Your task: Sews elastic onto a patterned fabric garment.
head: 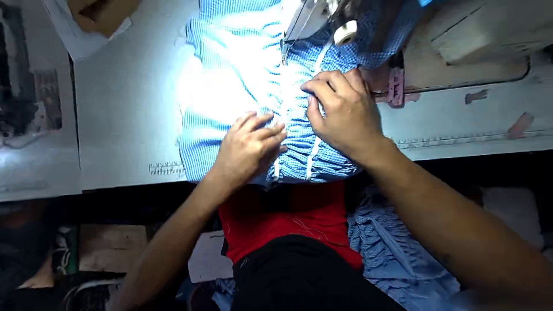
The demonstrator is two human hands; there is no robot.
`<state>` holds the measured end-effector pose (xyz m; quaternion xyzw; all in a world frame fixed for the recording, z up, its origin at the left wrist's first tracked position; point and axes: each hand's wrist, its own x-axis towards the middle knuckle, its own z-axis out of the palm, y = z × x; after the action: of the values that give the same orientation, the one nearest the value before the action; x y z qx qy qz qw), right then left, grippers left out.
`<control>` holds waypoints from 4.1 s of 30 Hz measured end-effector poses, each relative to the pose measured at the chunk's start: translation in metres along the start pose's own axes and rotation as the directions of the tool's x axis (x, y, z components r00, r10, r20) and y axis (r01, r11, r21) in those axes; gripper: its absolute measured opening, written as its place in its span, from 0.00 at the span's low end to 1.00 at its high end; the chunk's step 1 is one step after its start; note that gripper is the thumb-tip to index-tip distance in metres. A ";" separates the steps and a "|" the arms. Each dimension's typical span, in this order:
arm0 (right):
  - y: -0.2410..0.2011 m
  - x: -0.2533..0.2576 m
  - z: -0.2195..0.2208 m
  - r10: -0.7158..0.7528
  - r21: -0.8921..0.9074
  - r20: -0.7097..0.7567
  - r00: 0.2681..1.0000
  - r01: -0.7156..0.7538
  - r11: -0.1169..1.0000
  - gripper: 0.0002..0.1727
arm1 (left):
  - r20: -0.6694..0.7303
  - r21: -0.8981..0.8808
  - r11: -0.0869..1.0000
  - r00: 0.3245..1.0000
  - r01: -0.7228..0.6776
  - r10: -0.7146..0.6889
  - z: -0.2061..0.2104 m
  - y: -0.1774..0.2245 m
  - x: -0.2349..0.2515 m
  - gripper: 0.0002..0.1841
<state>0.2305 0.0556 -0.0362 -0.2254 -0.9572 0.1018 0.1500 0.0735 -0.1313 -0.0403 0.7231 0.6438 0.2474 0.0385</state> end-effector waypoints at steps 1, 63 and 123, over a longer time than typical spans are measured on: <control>0.005 0.003 0.000 0.004 -0.001 -0.011 1.000 -0.004 1.000 0.21 | -0.036 0.003 1.000 0.999 -0.016 0.016 0.003 0.009 -0.002 0.14; -0.034 -0.009 -0.012 0.002 0.043 0.028 1.000 -0.003 0.999 0.18 | -0.105 0.001 0.978 0.973 0.209 -0.207 0.001 0.015 0.013 0.25; 0.012 0.017 0.001 -0.029 -0.005 -0.010 1.000 0.029 1.000 0.20 | -0.079 -0.097 0.995 0.996 0.038 -0.046 0.016 0.020 0.009 0.13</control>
<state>0.2208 0.0739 -0.0359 -0.2123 -0.9599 0.0959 0.1557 0.0985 -0.1222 -0.0443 0.6962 0.6473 0.3059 0.0521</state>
